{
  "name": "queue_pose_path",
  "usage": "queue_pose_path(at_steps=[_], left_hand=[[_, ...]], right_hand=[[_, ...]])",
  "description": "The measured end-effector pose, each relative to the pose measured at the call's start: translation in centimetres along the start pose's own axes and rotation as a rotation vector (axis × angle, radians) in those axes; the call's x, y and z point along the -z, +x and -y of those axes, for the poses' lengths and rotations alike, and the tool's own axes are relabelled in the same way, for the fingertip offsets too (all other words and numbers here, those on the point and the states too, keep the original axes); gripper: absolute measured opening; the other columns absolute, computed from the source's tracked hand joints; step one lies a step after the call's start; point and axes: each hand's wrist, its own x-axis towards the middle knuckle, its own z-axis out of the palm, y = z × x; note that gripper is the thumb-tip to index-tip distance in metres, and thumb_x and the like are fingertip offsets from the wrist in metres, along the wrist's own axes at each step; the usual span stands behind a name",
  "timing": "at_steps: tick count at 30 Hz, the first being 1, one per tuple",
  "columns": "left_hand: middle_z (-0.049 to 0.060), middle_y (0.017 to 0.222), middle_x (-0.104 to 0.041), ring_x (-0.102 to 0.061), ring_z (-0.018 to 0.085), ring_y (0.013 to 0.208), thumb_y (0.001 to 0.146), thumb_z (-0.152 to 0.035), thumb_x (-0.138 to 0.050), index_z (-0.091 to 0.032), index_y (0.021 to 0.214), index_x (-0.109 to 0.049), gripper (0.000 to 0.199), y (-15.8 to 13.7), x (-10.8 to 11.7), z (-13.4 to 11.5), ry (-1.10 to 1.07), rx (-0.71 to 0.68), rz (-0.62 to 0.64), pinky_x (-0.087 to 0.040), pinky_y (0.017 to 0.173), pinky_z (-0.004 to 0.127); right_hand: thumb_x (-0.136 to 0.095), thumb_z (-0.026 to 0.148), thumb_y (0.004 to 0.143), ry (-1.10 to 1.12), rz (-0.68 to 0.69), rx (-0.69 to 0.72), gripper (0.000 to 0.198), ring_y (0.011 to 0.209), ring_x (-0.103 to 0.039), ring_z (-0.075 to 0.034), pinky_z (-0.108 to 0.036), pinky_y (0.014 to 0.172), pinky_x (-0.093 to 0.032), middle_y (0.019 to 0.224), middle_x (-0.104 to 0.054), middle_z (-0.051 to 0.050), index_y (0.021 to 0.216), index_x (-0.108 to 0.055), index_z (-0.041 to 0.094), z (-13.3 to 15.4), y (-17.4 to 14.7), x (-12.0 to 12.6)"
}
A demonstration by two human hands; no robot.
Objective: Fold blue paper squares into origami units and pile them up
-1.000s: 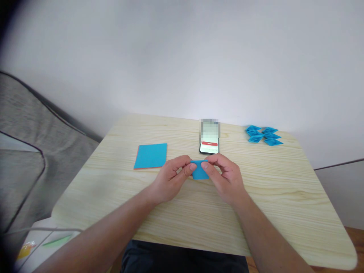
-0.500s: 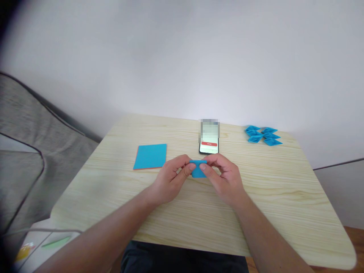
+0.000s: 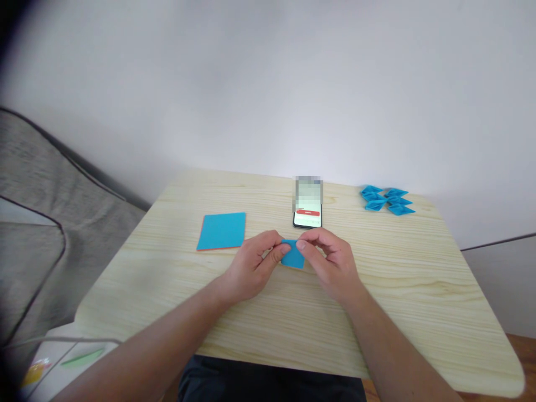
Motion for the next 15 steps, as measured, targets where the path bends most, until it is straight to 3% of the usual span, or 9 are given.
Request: queue_pose_path(at_steps=[4, 9, 15], left_hand=[[-0.004, 0.068, -0.044, -0.040, 0.011, 0.065, 0.104, -0.041, -0.050, -0.018, 0.070, -0.045, 0.041, 0.04, -0.03, -0.05, -0.037, 0.042, 0.025, -0.031, 0.062, 0.027], [-0.003, 0.068, -0.044, -0.042, 0.011, 0.067, 0.104, -0.044, -0.050, -0.018, 0.070, -0.047, 0.043, -0.01, -0.21, -0.05, -0.126, 0.081, 0.084, -0.034, 0.063, 0.026], [-0.004, 0.066, -0.045, -0.040, 0.010, 0.064, 0.103, -0.041, -0.051, -0.018, 0.069, -0.044, 0.042, 0.07, -0.23, 0.10, -0.073, 0.087, 0.056, -0.031, 0.061, 0.026]], right_hand=[[-0.068, 0.038, 0.095, -0.027, 0.024, -0.013, 0.017, 0.075, -0.058, -0.017, -0.031, 0.069, -0.046, 0.080, -0.066, -0.001, 0.089, -0.073, 0.023, 0.16, 0.04, 0.15], [-0.069, 0.040, 0.094, -0.012, -0.055, -0.025, 0.020, 0.068, -0.056, -0.016, -0.029, 0.063, -0.046, 0.075, -0.066, -0.001, 0.085, -0.071, 0.023, 0.50, 0.34, 0.09], [-0.070, 0.040, 0.093, 0.039, -0.064, -0.045, 0.018, 0.069, -0.057, -0.015, -0.028, 0.064, -0.046, 0.075, -0.067, 0.000, 0.086, -0.073, 0.024, 0.20, 0.63, 0.02]])
